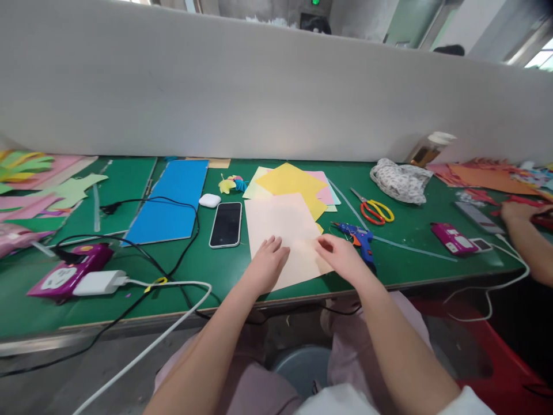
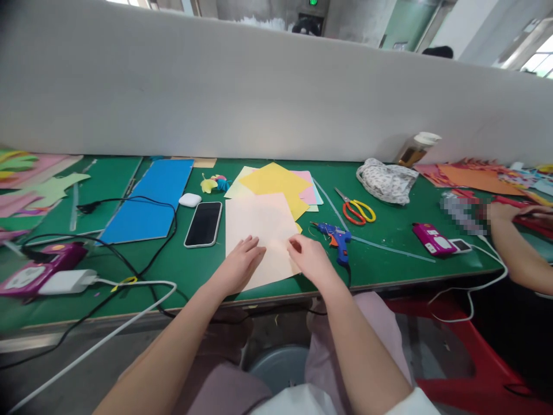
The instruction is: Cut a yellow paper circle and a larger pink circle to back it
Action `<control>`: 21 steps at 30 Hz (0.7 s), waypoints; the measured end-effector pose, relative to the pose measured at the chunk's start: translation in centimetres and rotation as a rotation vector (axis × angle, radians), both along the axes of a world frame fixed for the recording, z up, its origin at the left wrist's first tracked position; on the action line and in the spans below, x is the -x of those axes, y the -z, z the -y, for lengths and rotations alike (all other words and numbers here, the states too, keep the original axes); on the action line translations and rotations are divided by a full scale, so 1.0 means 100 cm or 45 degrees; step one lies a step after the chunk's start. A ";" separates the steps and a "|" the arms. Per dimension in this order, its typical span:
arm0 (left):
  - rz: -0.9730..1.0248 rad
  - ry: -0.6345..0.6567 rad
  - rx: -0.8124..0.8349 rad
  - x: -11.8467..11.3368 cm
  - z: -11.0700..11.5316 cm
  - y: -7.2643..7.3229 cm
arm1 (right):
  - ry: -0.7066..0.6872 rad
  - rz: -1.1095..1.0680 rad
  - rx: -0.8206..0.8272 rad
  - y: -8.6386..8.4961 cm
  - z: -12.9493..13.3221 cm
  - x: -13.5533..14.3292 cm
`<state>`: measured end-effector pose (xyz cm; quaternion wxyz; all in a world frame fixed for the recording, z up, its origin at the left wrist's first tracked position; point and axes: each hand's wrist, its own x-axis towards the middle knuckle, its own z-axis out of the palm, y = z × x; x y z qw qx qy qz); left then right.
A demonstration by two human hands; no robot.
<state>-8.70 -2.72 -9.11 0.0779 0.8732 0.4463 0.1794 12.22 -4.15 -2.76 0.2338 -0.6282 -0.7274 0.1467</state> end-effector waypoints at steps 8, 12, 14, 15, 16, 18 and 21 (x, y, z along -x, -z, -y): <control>0.026 -0.009 -0.008 0.000 0.000 0.004 | -0.063 0.168 -0.038 0.008 -0.018 0.004; 0.030 -0.006 -0.003 0.001 0.001 0.004 | -0.139 0.214 -0.138 0.011 0.007 0.016; 0.029 -0.007 0.003 0.001 0.001 0.002 | -0.140 0.211 -0.171 0.015 0.015 0.017; 0.028 -0.007 0.005 0.001 0.001 0.002 | -0.132 0.204 -0.180 0.017 0.017 0.016; 0.027 -0.006 0.006 0.001 0.001 0.001 | -0.123 0.193 -0.185 0.019 0.017 0.014; 0.022 -0.001 0.007 0.001 0.001 0.000 | -0.108 0.166 -0.177 0.023 0.015 0.008; 0.012 0.011 -0.003 0.001 0.001 0.001 | -0.074 0.118 -0.143 0.030 0.010 -0.002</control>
